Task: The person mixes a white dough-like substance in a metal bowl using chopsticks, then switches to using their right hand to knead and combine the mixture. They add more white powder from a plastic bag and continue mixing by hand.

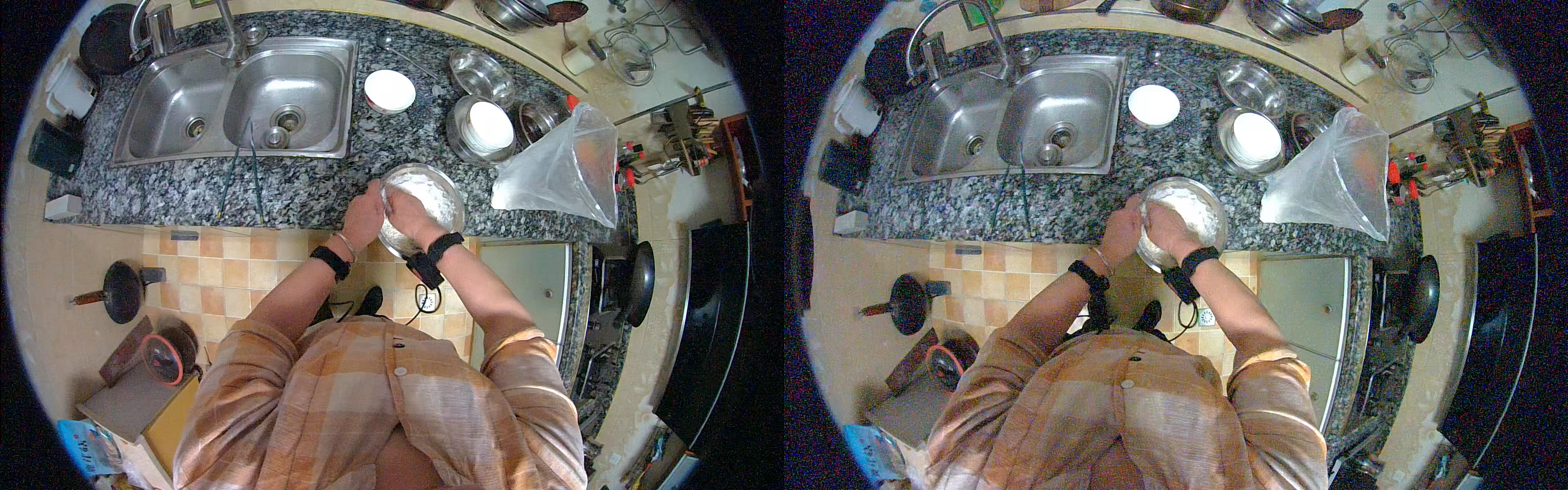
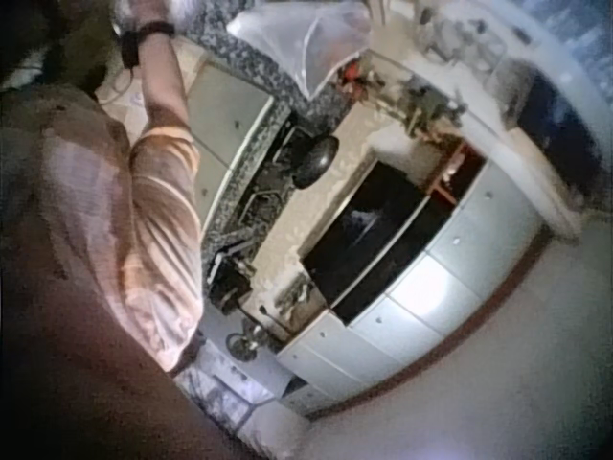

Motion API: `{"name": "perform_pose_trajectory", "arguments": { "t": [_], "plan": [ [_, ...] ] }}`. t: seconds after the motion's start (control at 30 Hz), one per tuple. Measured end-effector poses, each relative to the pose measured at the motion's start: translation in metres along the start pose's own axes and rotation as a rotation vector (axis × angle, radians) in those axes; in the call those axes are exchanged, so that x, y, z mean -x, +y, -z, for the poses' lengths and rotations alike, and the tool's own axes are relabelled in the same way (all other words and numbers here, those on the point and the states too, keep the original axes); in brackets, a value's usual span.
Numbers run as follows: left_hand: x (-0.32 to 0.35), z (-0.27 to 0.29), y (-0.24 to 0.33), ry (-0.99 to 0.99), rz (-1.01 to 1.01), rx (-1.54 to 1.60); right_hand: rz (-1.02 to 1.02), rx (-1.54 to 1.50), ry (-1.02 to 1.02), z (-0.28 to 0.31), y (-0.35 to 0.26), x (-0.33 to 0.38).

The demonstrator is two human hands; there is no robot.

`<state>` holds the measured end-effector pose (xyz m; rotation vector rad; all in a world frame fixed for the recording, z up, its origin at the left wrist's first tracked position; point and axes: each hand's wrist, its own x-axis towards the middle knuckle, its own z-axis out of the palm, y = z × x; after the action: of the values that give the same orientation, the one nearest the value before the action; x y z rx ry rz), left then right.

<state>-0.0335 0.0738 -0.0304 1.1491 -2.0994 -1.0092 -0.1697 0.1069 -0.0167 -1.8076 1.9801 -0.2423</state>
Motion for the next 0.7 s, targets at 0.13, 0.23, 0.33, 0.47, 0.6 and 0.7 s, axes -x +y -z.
{"name": "perform_pose_trajectory", "arguments": {
  "t": [0.13, 0.23, 0.33, 0.47, 0.6, 0.7],
  "plan": [
    [0.002, -0.005, 0.002, 0.042, 0.002, -0.044, 0.25, 0.291, -0.151, 0.005, -0.007, 0.017],
    [0.005, -0.005, 0.006, 0.044, 0.058, -0.079, 0.366, 0.385, -0.17, 0.011, -0.007, 0.028],
    [0.003, -0.006, 0.009, 0.004, 0.078, -0.077, 0.345, 0.352, -0.09, 0.01, -0.005, 0.021],
    [0.0, -0.003, 0.003, -0.007, -0.01, -0.09, 0.085, 0.133, 0.175, 0.008, 0.004, -0.003],
    [-0.001, -0.004, -0.001, -0.009, -0.053, -0.038, -0.115, 0.091, 0.183, 0.014, 0.017, -0.012],
    [0.0, -0.003, -0.001, -0.01, -0.073, -0.004, -0.034, 0.108, 0.168, 0.011, 0.011, -0.008]
  ]
}}
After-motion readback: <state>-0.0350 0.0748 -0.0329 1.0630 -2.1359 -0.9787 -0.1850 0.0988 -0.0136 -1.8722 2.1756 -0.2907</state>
